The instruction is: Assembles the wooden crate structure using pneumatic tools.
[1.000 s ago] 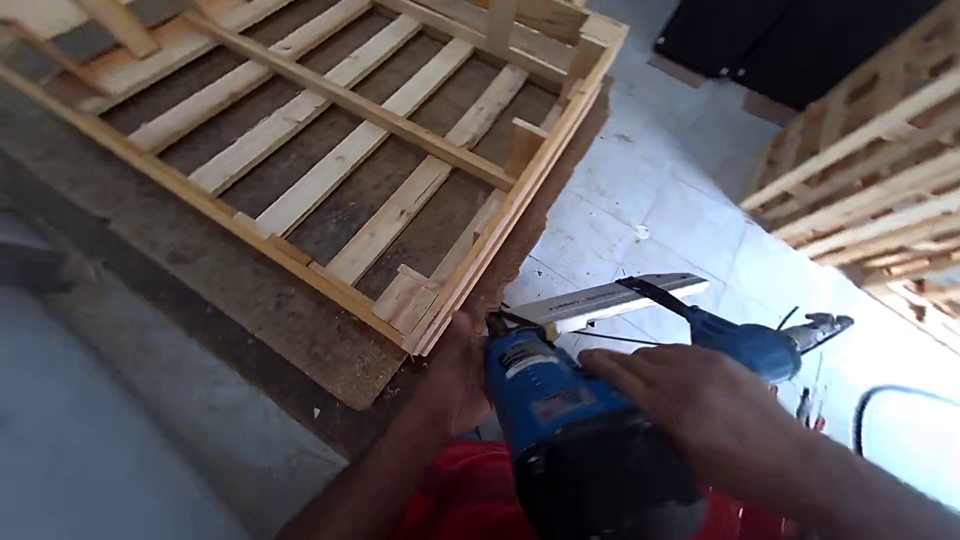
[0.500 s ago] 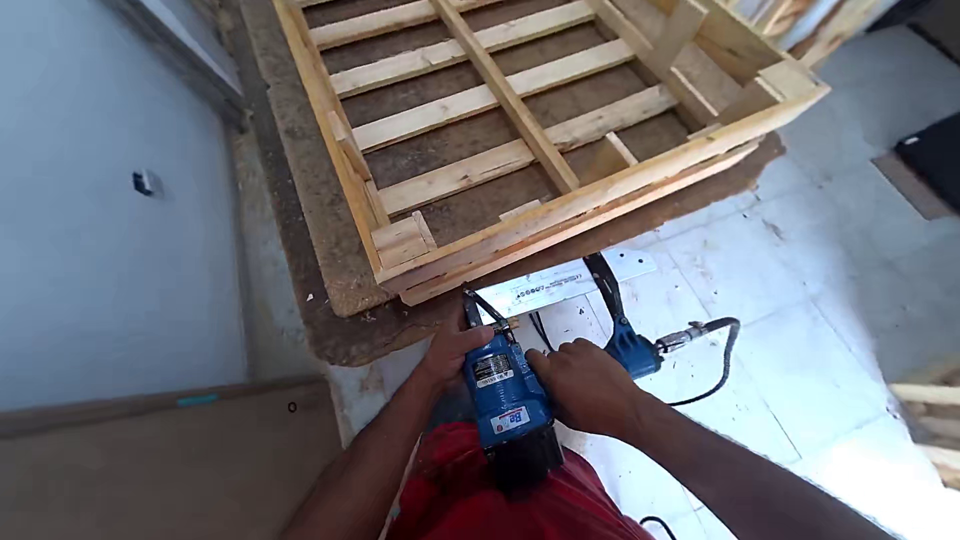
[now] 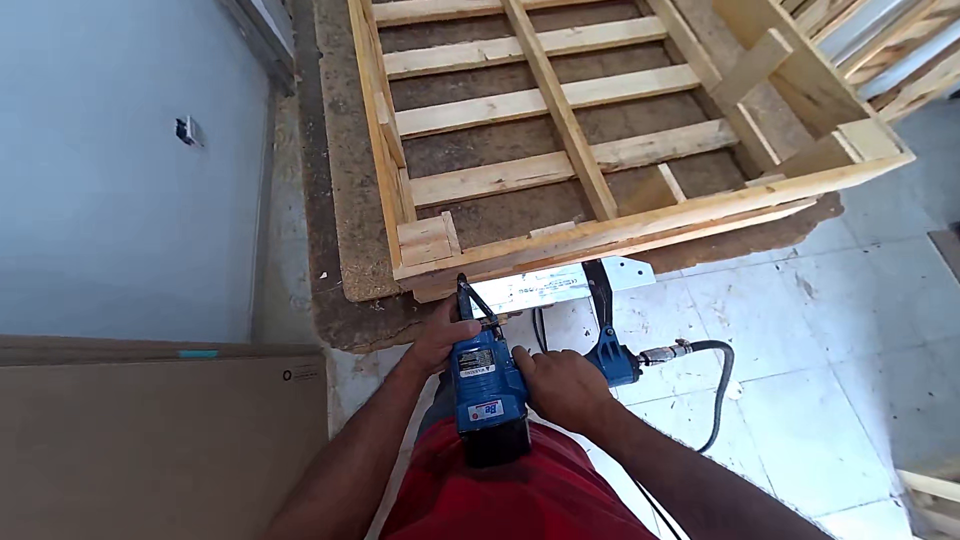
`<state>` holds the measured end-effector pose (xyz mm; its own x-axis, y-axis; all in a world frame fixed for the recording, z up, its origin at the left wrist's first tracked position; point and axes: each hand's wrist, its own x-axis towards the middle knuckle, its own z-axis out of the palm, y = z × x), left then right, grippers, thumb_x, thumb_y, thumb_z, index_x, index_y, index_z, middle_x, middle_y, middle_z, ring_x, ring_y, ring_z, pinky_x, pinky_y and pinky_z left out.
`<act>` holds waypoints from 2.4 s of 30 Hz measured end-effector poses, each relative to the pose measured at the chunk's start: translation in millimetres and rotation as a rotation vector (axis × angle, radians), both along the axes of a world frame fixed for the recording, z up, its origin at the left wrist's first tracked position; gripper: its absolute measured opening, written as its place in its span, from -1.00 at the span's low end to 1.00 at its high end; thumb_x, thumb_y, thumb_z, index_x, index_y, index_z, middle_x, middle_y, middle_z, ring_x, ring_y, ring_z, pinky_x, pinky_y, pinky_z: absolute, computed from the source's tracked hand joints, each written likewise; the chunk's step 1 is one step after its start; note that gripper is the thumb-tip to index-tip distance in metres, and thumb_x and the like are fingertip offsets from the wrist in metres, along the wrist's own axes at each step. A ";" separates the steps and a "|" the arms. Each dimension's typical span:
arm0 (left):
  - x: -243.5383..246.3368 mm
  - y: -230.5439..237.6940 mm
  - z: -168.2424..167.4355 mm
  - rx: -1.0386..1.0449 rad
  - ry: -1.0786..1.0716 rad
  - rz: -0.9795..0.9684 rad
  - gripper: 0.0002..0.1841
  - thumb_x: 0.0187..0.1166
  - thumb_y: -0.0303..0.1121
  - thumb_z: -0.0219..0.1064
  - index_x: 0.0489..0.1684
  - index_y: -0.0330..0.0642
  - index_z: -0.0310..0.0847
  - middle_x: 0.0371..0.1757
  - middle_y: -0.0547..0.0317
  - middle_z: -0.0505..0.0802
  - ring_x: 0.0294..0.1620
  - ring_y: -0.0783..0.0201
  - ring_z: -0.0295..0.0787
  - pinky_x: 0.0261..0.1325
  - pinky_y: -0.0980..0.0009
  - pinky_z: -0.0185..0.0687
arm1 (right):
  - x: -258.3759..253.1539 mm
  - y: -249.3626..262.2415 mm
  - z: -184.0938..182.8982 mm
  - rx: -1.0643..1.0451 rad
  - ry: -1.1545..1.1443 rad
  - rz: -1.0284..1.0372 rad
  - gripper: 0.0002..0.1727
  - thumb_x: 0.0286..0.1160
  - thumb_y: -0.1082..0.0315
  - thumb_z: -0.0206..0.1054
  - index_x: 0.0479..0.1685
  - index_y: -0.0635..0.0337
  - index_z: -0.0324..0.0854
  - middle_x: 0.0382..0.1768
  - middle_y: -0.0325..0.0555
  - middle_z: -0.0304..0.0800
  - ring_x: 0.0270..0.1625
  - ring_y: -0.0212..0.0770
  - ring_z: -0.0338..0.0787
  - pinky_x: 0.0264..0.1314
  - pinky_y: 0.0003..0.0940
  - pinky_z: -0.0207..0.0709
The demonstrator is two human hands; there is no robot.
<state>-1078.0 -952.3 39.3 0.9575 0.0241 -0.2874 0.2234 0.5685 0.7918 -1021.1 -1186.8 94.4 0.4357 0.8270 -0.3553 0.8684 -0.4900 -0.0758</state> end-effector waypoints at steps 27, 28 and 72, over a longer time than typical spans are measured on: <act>228.2 107.6 71.9 0.978 0.380 -0.836 -0.26 0.77 0.25 0.00 0.41 -0.34 0.60 0.30 -0.15 0.81 0.33 -0.01 0.75 0.50 -0.05 0.50 | 9.4 19.2 -11.7 0.121 -0.141 -0.062 -0.70 0.35 0.35 0.34 0.08 0.07 0.62 -0.54 -0.16 0.72 -0.43 -0.08 0.82 -0.36 -0.15 0.67; 228.6 106.6 73.7 0.944 0.404 -0.880 -0.30 0.79 0.19 0.02 0.43 -0.34 0.59 0.32 -0.15 0.79 0.36 -0.02 0.72 0.53 -0.06 0.45 | 8.3 19.2 -10.9 0.112 -0.139 -0.074 -0.76 0.32 0.36 0.35 -0.02 0.08 0.63 -0.55 -0.16 0.72 -0.43 -0.08 0.82 -0.36 -0.16 0.66; -5.0 -13.4 -60.8 0.013 0.353 0.145 -0.53 0.53 -0.13 0.37 0.27 -0.29 0.58 -0.12 -0.18 0.88 -0.19 0.03 0.90 -0.08 0.06 0.86 | 4.3 17.5 -69.8 -0.076 0.060 -0.051 -0.61 0.45 0.32 0.36 0.25 0.13 0.48 -0.38 -0.08 0.79 -0.25 0.01 0.86 -0.15 -0.03 0.70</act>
<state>-1083.0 -965.7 -21.4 0.7859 0.1581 -0.5978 0.4016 0.6047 0.6878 -1016.8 -1169.3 24.6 0.4527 0.7737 -0.4433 0.8370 -0.5401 -0.0878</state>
